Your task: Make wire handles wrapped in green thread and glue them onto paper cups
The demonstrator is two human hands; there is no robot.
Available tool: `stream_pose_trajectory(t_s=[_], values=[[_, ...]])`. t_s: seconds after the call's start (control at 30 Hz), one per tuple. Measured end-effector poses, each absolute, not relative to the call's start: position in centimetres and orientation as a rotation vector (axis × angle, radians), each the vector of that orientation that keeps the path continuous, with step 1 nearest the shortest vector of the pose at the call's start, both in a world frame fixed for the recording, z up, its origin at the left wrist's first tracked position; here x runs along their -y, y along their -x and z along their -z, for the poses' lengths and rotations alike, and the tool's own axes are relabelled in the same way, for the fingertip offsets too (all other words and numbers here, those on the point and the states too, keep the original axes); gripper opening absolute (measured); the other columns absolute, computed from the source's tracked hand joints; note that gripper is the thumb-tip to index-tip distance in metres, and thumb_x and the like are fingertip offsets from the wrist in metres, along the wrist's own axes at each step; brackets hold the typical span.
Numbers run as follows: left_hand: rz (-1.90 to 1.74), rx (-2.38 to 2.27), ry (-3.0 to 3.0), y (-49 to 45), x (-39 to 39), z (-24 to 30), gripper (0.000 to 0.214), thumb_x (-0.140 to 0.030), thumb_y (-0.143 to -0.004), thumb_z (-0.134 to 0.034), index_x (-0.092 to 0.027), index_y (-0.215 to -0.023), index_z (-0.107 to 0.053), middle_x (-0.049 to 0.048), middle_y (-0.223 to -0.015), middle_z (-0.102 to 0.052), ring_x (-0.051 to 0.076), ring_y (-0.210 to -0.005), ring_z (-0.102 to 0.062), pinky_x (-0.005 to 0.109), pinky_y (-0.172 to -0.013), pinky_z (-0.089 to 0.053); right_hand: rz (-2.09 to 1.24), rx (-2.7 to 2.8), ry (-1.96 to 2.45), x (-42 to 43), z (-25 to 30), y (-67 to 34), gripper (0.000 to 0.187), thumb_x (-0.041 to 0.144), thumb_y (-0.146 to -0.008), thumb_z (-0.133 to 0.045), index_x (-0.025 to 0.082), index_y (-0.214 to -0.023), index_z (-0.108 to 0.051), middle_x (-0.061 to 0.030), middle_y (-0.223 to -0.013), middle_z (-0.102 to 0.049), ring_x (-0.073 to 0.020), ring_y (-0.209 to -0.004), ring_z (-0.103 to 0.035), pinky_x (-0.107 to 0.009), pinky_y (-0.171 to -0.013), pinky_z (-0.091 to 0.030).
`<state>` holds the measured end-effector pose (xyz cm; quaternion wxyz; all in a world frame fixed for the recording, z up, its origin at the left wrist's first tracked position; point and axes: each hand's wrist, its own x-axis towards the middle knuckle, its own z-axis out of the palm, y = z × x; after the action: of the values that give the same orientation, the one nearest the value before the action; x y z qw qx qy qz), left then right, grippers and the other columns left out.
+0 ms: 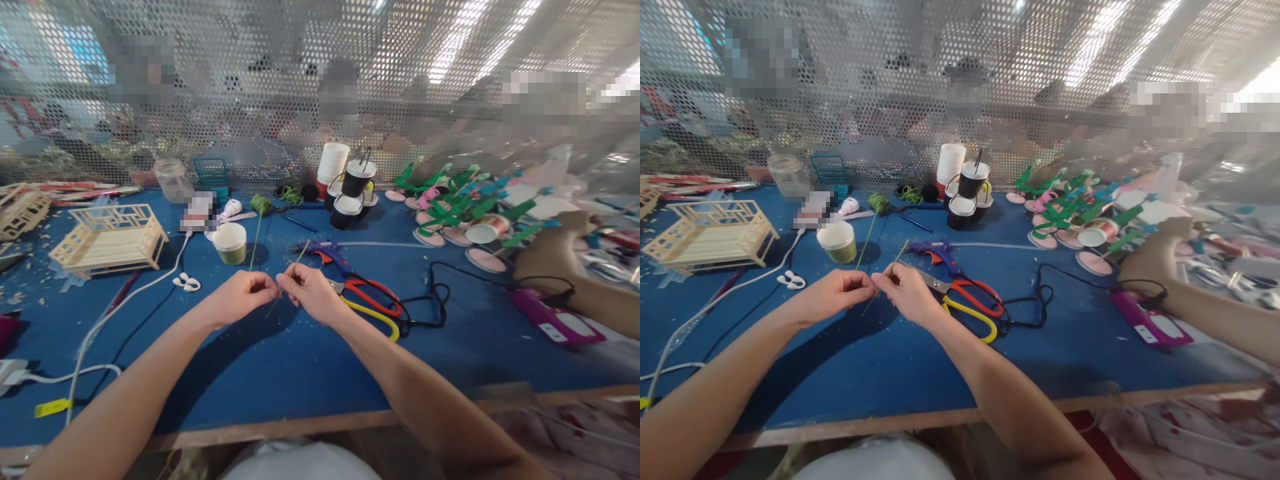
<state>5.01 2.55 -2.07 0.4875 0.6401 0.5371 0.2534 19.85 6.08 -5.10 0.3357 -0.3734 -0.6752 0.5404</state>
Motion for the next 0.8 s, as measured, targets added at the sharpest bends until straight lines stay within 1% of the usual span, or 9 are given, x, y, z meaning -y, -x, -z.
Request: stream_pose_trajectory(t_s=[0.13, 0.3, 0.53, 0.67, 0.73, 0.8], values=[[-0.620, -1.319, -1.605, -4.94, -2.56, 2.03, 0.020, -0.032, -0.073, -0.048, -0.014, -0.062, -0.047, -0.0052, -0.058, -0.041, 0.008, -0.055, -0.034, 0.022, -0.053, -0.028, -1.289, 1.802, 1.022, -6.10, 5.14, -19.91, 0.029, 0.042, -0.073, -0.050, 0.019, -0.058, -0.042, 0.0074, -0.042, -0.038, -0.0068, -0.039, -0.035, -0.020, -0.039, -0.028], [-0.616, -1.335, -1.602, -5.11, -2.47, 1.87, 0.020, -0.031, -0.073, -0.048, -0.015, -0.061, -0.046, -0.0056, -0.056, -0.040, 0.008, -0.054, -0.034, 0.021, -0.052, -0.027, -1.224, 1.833, 1.033, -6.05, 5.16, -19.96, 0.031, 0.044, -0.073, -0.050, 0.019, -0.056, -0.042, 0.0072, -0.040, -0.037, -0.0073, -0.038, -0.034, -0.021, -0.040, -0.028], [-0.657, -1.316, -1.561, -5.24, -2.45, 2.25, 0.020, -0.033, -0.070, -0.051, -0.015, -0.061, -0.047, -0.0058, -0.056, -0.041, 0.008, -0.053, -0.035, 0.021, -0.051, -0.028, -1.183, 1.787, 1.050, -6.03, 5.31, -19.78, 0.033, 0.046, -0.071, -0.053, 0.018, -0.054, -0.043, 0.0066, -0.043, -0.037, -0.0072, -0.041, -0.033, -0.022, -0.041, -0.027], [-0.679, -1.338, -1.522, -5.39, -2.41, 2.42, 0.025, -0.036, -0.068, -0.053, -0.015, -0.058, -0.044, -0.0064, -0.054, -0.037, 0.007, -0.051, -0.031, 0.021, -0.049, -0.025, -1.130, 1.779, 1.075, -6.04, 5.40, -19.74, 0.037, 0.046, -0.069, -0.054, 0.018, -0.050, -0.040, 0.0060, -0.045, -0.036, -0.0065, -0.043, -0.031, -0.021, -0.042, -0.027], [-0.687, -1.341, -1.528, -5.44, -2.37, 2.38, 0.027, -0.037, -0.068, -0.053, -0.015, -0.057, -0.043, -0.0065, -0.053, -0.036, 0.007, -0.051, -0.030, 0.021, -0.049, -0.025, -1.177, 1.780, 1.064, -6.06, 5.38, -19.80, 0.036, 0.046, -0.070, -0.053, 0.018, -0.051, -0.040, 0.0059, -0.047, -0.037, -0.0062, -0.043, -0.033, -0.021, -0.041, -0.028], [-0.691, -1.323, -1.530, -5.46, -2.36, 2.34, 0.027, -0.037, -0.069, -0.053, -0.014, -0.057, -0.045, -0.0059, -0.054, -0.037, 0.007, -0.052, -0.031, 0.021, -0.050, -0.025, -1.317, 1.767, 0.985, -6.08, 5.31, -19.88, 0.031, 0.046, -0.072, -0.050, 0.018, -0.060, -0.044, 0.0057, -0.050, -0.041, -0.0064, -0.043, -0.037, -0.020, -0.041, -0.032]])
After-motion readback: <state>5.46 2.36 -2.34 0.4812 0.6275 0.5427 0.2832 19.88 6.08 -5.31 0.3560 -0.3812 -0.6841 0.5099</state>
